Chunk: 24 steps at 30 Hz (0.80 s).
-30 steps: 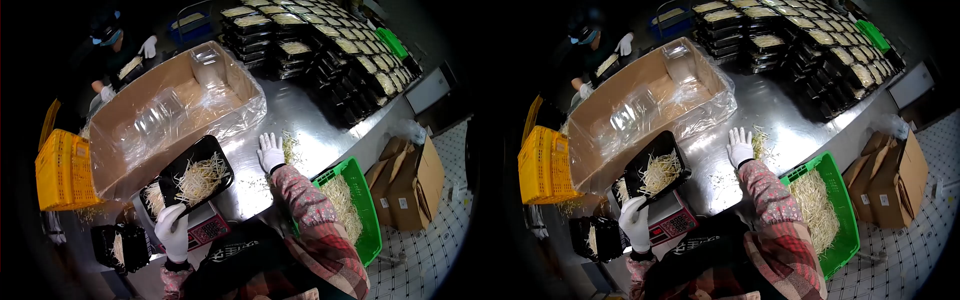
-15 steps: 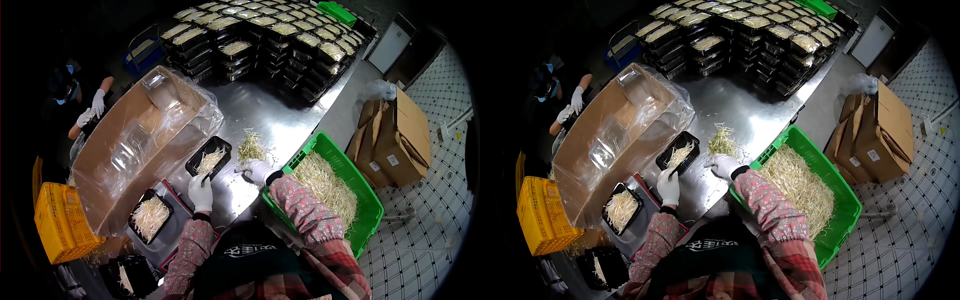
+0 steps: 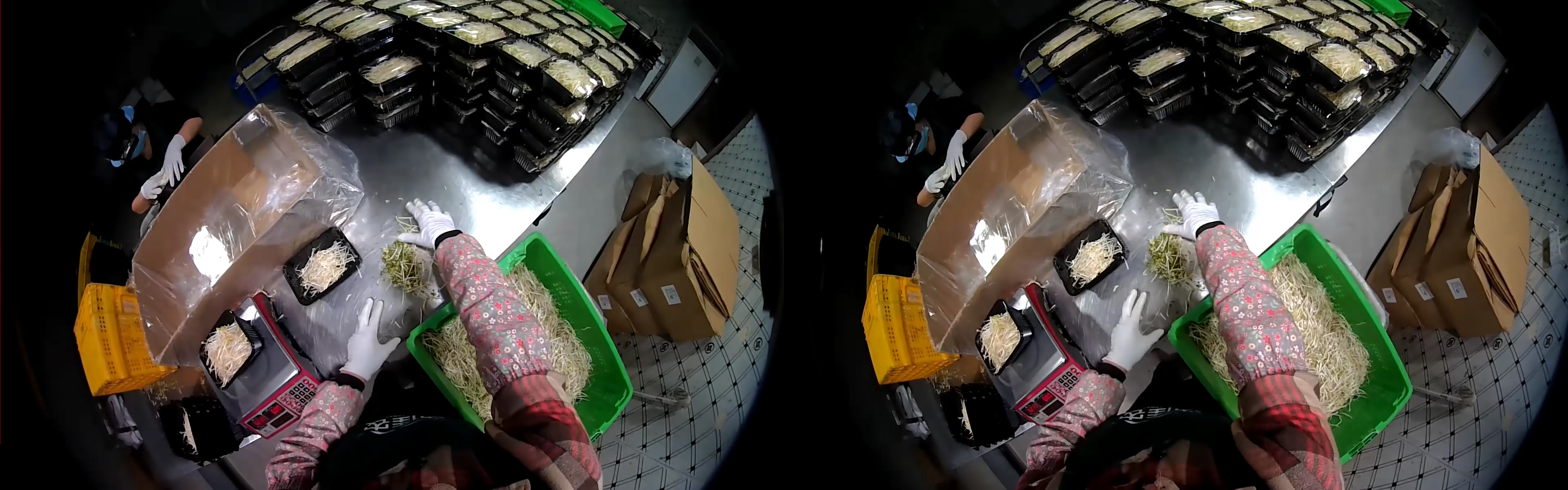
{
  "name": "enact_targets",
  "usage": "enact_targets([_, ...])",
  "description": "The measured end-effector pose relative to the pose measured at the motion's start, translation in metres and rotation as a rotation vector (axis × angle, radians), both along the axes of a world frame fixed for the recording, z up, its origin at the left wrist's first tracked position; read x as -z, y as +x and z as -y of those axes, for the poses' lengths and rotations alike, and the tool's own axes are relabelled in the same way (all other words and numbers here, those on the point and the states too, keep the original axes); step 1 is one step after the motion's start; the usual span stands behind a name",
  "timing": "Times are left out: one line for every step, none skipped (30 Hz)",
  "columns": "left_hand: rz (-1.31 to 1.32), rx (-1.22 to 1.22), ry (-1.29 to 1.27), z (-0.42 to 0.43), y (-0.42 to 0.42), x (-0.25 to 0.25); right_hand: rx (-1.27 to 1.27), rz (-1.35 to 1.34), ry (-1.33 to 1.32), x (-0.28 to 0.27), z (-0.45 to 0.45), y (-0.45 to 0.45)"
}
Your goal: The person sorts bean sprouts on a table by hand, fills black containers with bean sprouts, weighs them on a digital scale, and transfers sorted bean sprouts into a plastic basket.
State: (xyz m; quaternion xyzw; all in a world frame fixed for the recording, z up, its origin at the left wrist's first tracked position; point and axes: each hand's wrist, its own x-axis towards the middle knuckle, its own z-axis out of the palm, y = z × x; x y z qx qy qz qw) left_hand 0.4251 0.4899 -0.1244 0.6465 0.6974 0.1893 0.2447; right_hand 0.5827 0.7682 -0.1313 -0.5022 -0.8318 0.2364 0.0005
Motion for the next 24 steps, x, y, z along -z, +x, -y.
enact_targets([-0.018,-0.018,-0.030,-0.004,0.002,0.005,-0.061,0.058,-0.038,0.002,0.006,-0.001])
enact_targets([-0.019,-0.028,-0.092,-0.006,0.001,0.009,-0.134,0.016,-0.047,0.003,0.012,0.005])
enact_targets([-0.018,-0.039,-0.143,-0.011,-0.003,0.010,-0.137,0.094,-0.249,-0.022,0.020,0.010])
enact_targets([-0.057,-0.010,-0.081,-0.017,-0.009,0.018,-0.215,0.099,-0.189,-0.018,0.031,0.020])
enact_targets([-0.056,-0.011,-0.080,-0.026,-0.008,0.014,-0.292,0.105,-0.130,-0.012,0.047,0.035])
enact_targets([-0.080,0.006,-0.095,-0.042,-0.006,0.003,-0.278,0.068,-0.076,-0.010,0.056,0.051])
enact_targets([-0.106,0.027,-0.111,-0.060,-0.004,-0.006,-0.258,0.029,-0.023,-0.011,0.062,0.062])
enact_targets([-0.112,0.080,-0.117,-0.080,0.000,-0.012,-0.185,0.090,-0.049,-0.015,0.066,0.064])
enact_targets([-0.163,0.145,-0.071,-0.098,0.006,-0.013,-0.172,0.089,-0.049,-0.014,0.068,0.063])
enact_targets([-0.204,0.219,-0.056,-0.116,0.013,-0.014,-0.154,0.132,-0.023,-0.013,0.071,0.060])
enact_targets([-0.243,0.291,-0.040,-0.132,0.020,-0.015,-0.138,0.176,0.002,-0.011,0.076,0.055])
enact_targets([-0.308,0.362,-0.066,-0.146,0.025,-0.005,-0.107,0.229,0.051,-0.010,0.085,0.046])
enact_targets([-0.374,0.430,-0.092,-0.157,0.028,0.006,-0.092,0.273,0.110,0.003,0.089,0.037])
enact_targets([-0.349,0.444,-0.042,-0.162,0.032,0.011,-0.028,0.217,0.073,0.025,0.084,0.035])
enact_targets([-0.347,0.448,-0.040,-0.166,0.030,0.015,0.037,0.158,0.036,0.026,0.081,0.033])
enact_targets([-0.290,0.448,-0.065,-0.171,0.027,0.017,0.045,0.159,0.035,0.027,0.081,0.036])
enact_targets([-0.233,0.451,-0.087,-0.175,0.025,0.020,0.080,0.069,0.031,0.027,0.080,0.043])
enact_targets([-0.095,0.349,0.033,-0.169,0.028,-0.001,0.116,-0.019,0.030,0.017,0.078,0.049])
enact_targets([0.044,0.318,0.078,-0.166,0.026,-0.025,0.123,-0.011,0.028,-0.001,0.078,0.056])
enact_targets([0.107,0.272,0.159,-0.161,0.025,-0.045,0.124,-0.184,0.067,-0.026,0.080,0.062])
enact_targets([0.167,0.225,0.248,-0.158,0.024,-0.065,0.125,-0.359,0.114,-0.051,0.080,0.065])
enact_targets([0.158,0.203,0.294,-0.154,0.026,-0.087,0.138,-0.417,0.100,-0.068,0.080,0.065])
enact_targets([0.163,0.203,0.293,-0.152,0.023,-0.089,0.139,-0.412,0.099,-0.071,0.082,0.062])
enact_targets([0.273,0.206,0.251,-0.150,0.019,-0.095,0.114,-0.533,0.131,-0.078,0.085,0.059])
